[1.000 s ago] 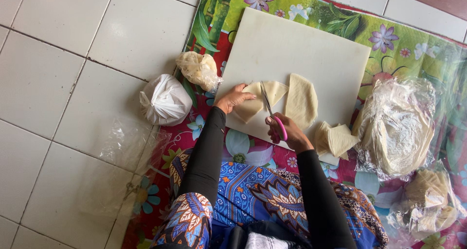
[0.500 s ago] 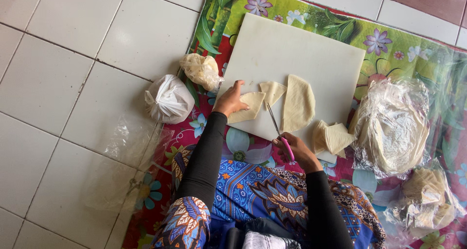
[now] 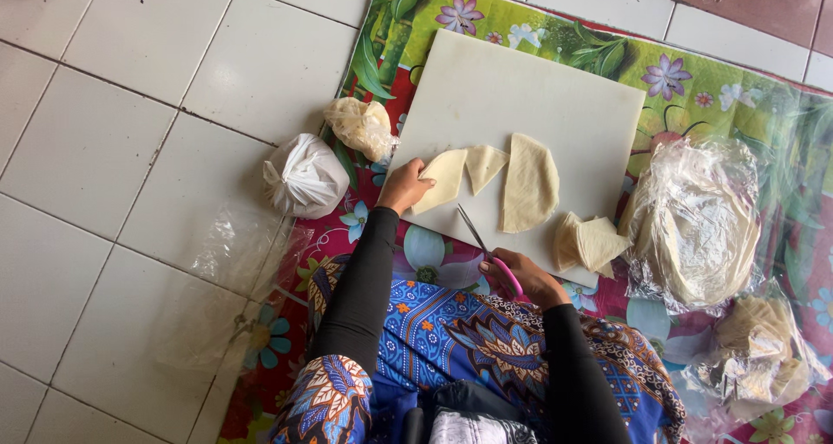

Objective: The person sits on a floral mat and uses pink-handled scissors to cut round, thin dough sheets into smaller pieces on a white cutting board. The person repeatedly cuts the sheets into quarters and smaller triangular pieces, stacking the cut pieces on the board.

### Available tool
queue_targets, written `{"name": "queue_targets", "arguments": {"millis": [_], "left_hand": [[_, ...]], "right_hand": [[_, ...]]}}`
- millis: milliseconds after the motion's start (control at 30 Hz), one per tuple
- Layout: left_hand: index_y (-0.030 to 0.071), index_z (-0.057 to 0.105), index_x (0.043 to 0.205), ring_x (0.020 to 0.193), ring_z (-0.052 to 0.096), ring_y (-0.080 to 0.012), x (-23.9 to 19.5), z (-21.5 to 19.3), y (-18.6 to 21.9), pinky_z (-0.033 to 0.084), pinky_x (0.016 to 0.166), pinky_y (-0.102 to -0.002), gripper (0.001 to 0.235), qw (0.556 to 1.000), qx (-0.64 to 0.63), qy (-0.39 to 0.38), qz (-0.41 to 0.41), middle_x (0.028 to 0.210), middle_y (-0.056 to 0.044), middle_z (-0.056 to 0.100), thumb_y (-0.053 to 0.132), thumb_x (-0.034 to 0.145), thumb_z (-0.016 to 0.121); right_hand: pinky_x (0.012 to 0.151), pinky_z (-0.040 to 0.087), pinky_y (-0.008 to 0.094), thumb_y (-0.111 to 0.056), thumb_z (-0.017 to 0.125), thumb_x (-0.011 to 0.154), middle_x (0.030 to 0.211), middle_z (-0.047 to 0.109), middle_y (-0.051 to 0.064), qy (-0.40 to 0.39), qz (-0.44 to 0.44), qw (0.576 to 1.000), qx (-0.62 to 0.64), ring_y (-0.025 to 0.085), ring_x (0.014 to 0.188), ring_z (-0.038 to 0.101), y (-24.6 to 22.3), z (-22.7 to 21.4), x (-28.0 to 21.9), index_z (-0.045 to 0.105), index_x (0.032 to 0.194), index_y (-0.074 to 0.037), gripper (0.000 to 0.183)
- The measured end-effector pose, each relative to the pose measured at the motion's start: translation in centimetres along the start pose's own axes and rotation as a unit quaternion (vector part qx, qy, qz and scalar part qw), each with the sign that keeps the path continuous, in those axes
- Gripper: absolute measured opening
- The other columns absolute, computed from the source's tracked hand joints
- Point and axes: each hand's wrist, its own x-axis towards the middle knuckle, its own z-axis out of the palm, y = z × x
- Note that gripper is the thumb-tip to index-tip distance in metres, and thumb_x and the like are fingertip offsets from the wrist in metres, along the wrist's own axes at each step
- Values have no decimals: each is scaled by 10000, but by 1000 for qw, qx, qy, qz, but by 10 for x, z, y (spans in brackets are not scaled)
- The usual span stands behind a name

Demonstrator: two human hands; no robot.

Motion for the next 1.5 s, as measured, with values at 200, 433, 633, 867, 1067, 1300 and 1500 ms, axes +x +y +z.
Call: {"name": "queue_targets", "arguments": {"millis": [200, 433, 633, 867, 1067, 1300, 1500], "left_hand": [[-7, 643, 1158, 937, 734, -250, 4, -23, 8, 573, 805, -376, 542, 989, -109, -83, -50, 1033, -157, 740, 299, 769, 865], [-10, 677, 1256, 923, 710, -135, 11, -25, -1, 568, 813, -289, 580, 953, -237, -179, -62, 1077, -105, 781, 149, 746, 904], [41, 657, 1344, 967, 696, -76, 15, -22, -4, 558, 847, -249, 582, 897, -349, -261, -79, 1125, -33, 771, 75, 795, 844], [-8, 667, 1290, 952, 697, -108, 25, -16, -8, 551, 833, -261, 525, 902, -298, -302, -79, 1114, -67, 776, 29, 795, 838], [1, 686, 1234, 886, 694, -93, 30, -15, -10, 550, 788, -253, 475, 902, -300, -299, -84, 1061, -62, 778, 38, 784, 832], [-12, 729, 1114, 822, 686, -116, 29, -18, -8, 537, 736, -261, 356, 917, -246, -294, -110, 977, -81, 777, 100, 796, 844], [-3, 731, 1078, 812, 673, -111, 29, -20, -4, 523, 742, -259, 341, 925, -213, -295, -105, 948, -64, 770, 128, 792, 861]], "right_hand": [[487, 463, 284, -467, 680, 924, 696, 581, 46, -8, -22, 1000, -4, 142, 552, 562, -7, 8, 13, 640, 992, -39, 436], [470, 485, 307, -517, 667, 911, 676, 603, 67, -26, -44, 998, -22, 160, 525, 605, -11, 0, 20, 617, 963, -16, 506], [476, 460, 288, -515, 688, 896, 678, 610, 59, -39, -43, 998, -11, 153, 520, 599, -15, -3, 38, 629, 985, -29, 497], [494, 468, 271, -490, 711, 899, 687, 610, 30, -37, -35, 998, -28, 124, 568, 600, -22, -11, 51, 661, 1025, -39, 471], [491, 476, 278, -452, 720, 899, 667, 610, 33, -18, -24, 998, -57, 128, 562, 600, -31, -12, 52, 671, 986, -39, 424], [467, 430, 276, -377, 764, 890, 630, 553, 11, 21, -75, 996, -50, 116, 526, 546, -24, 0, 45, 684, 970, -32, 363], [448, 424, 278, -358, 776, 875, 621, 588, 5, 48, -86, 990, -102, 113, 500, 559, -21, 1, 43, 685, 942, -23, 354]]}}
